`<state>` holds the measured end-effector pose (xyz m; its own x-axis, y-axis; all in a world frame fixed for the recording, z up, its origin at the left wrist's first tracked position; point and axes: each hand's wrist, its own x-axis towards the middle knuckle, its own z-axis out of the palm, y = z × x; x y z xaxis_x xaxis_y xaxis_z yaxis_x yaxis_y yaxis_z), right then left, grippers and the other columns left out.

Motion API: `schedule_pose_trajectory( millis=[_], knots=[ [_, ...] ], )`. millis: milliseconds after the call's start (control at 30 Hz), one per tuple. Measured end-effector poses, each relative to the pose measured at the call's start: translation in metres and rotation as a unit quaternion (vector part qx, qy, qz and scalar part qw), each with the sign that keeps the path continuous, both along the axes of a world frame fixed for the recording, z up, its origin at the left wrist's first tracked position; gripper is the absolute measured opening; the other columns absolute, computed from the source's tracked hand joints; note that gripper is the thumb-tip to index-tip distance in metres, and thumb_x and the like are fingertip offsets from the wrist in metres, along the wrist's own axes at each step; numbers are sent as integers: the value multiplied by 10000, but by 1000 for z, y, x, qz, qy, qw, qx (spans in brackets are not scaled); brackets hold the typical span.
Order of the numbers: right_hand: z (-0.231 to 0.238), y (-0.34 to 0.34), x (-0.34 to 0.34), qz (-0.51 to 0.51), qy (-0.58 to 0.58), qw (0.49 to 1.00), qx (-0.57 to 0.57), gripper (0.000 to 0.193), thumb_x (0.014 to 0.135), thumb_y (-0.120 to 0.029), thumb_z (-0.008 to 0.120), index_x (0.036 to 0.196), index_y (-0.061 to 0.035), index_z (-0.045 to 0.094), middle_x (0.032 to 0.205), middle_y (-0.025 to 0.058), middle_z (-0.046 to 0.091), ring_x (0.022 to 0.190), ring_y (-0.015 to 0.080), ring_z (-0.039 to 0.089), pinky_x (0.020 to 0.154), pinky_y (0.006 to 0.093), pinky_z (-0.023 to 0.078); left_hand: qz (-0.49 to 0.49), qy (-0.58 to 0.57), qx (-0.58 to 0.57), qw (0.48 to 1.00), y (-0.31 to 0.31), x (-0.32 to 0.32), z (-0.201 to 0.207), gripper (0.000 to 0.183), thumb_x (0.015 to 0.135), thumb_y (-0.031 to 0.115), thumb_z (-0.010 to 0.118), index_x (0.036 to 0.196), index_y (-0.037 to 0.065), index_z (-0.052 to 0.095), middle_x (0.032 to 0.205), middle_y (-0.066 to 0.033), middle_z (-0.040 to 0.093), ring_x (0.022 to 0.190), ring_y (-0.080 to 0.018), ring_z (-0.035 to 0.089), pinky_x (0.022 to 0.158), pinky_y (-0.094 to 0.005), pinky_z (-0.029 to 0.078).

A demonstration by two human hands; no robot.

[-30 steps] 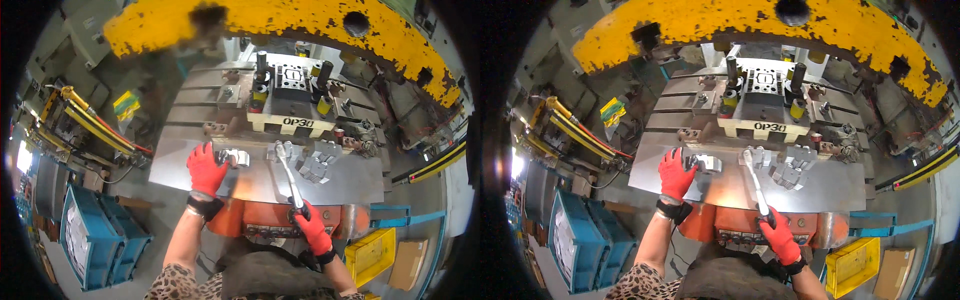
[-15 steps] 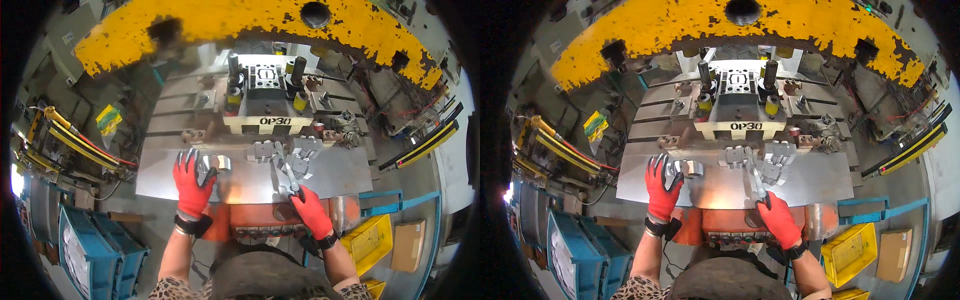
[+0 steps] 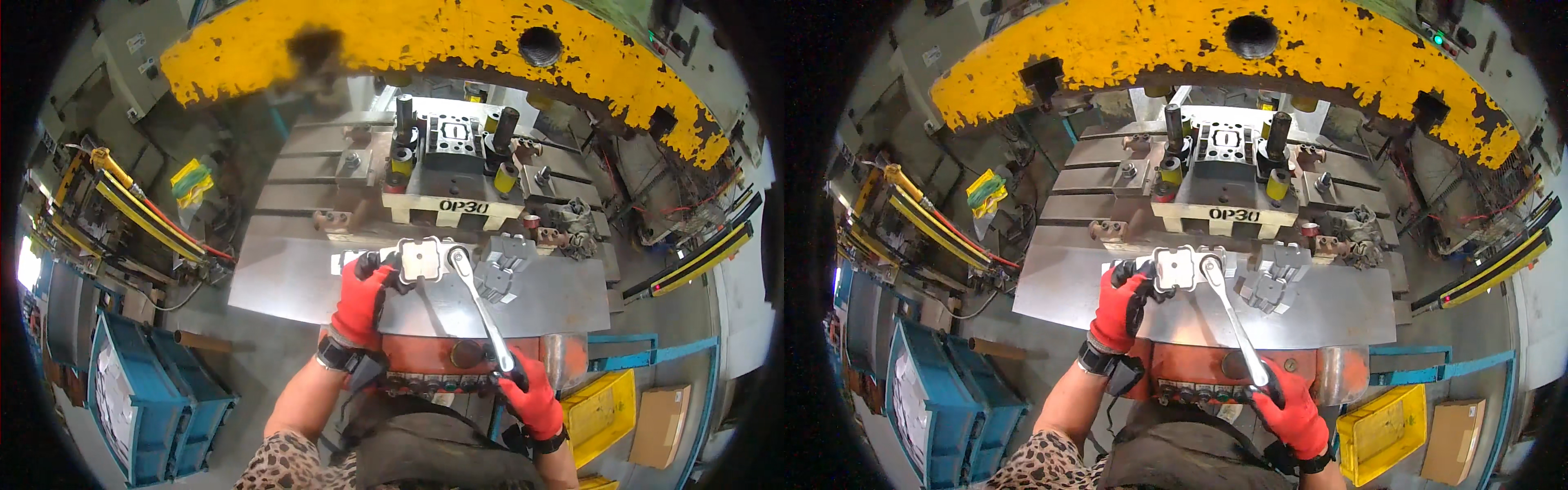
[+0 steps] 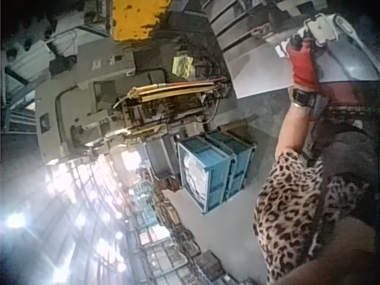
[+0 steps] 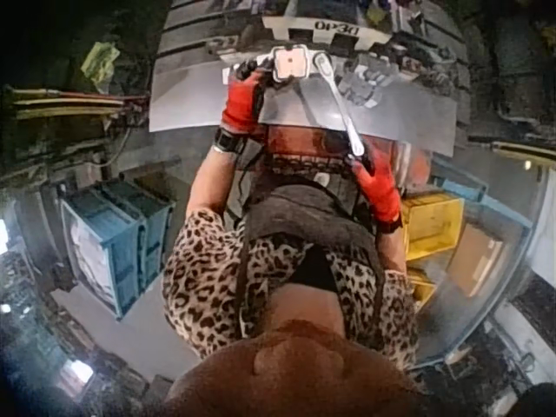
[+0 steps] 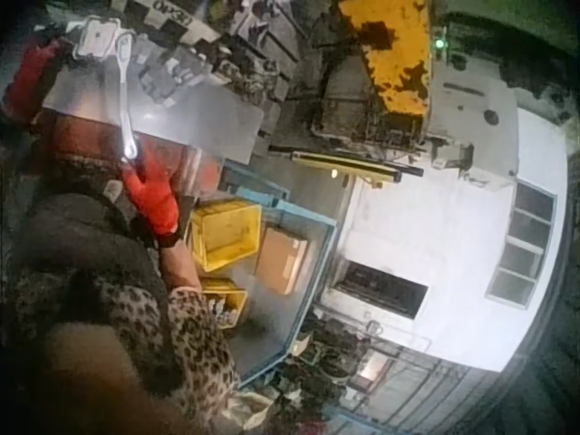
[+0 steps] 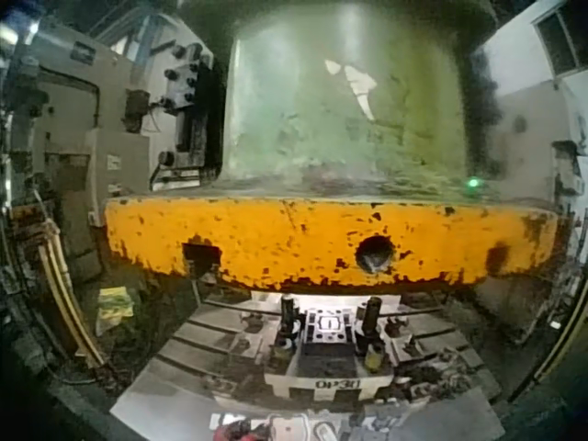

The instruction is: Operate an industrial stamping press to shape and move metal components between work stages and storage bins.

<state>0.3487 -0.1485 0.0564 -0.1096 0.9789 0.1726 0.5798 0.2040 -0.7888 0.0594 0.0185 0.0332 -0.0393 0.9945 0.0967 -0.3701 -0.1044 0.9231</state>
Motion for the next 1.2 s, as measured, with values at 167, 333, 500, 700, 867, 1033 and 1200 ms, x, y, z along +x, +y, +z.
schedule_pose_trajectory(
  millis=[167,333,500,700,867,1033,1200],
  knots=[
    [-4,4,0,-27,170,972,-160,539,880,-126,724,1378,-34,540,1076,102,639,956,163,614,869,324,503,-66,36,-51,996,-2,-3,2,174,979,117,589,941,-39,657,793,-109,694,667,-168,656,610,-292,513],
    [0,55,0,-17,282,930,-233,429,928,-121,623,1346,-33,580,882,11,618,802,86,582,705,254,493,-53,55,-56,995,-5,-10,7,309,1024,222,552,1092,-58,661,977,-122,716,804,-185,687,760,-316,551],
    [-3,180,-8,-13,111,984,138,272,940,-172,603,1181,-55,645,798,11,611,696,98,577,602,246,468,-9,75,16,997,-32,-31,7,258,960,95,585,1164,-49,650,989,-93,706,897,-151,655,820,-309,528],
    [16,276,-17,-61,266,959,-71,160,951,-229,610,914,-74,606,665,8,553,515,121,524,467,300,410,74,160,10,984,-58,-71,-5,255,926,6,582,1169,-54,635,1011,-86,701,892,-159,652,811,-285,516],
    [29,284,-23,-78,275,951,-119,200,940,-257,591,844,-82,582,610,21,535,377,151,470,348,320,348,121,177,-13,977,-71,-96,-17,236,940,10,582,1161,-56,632,1044,-104,700,888,-178,672,829,-311,541],
    [31,293,-21,-72,220,966,-112,232,928,-274,603,852,-55,588,635,38,560,473,159,561,387,348,396,124,188,1,974,-73,-103,-24,222,961,32,574,1154,-63,629,1068,-130,699,886,-199,691,830,-335,568],
    [40,293,-25,-128,43,989,-59,291,924,-289,599,889,-3,637,733,123,655,633,261,668,499,399,490,121,182,-28,975,-70,-95,-20,246,925,13,602,1163,-34,646,971,-87,704,881,-145,655,786,-266,517]
  ],
)
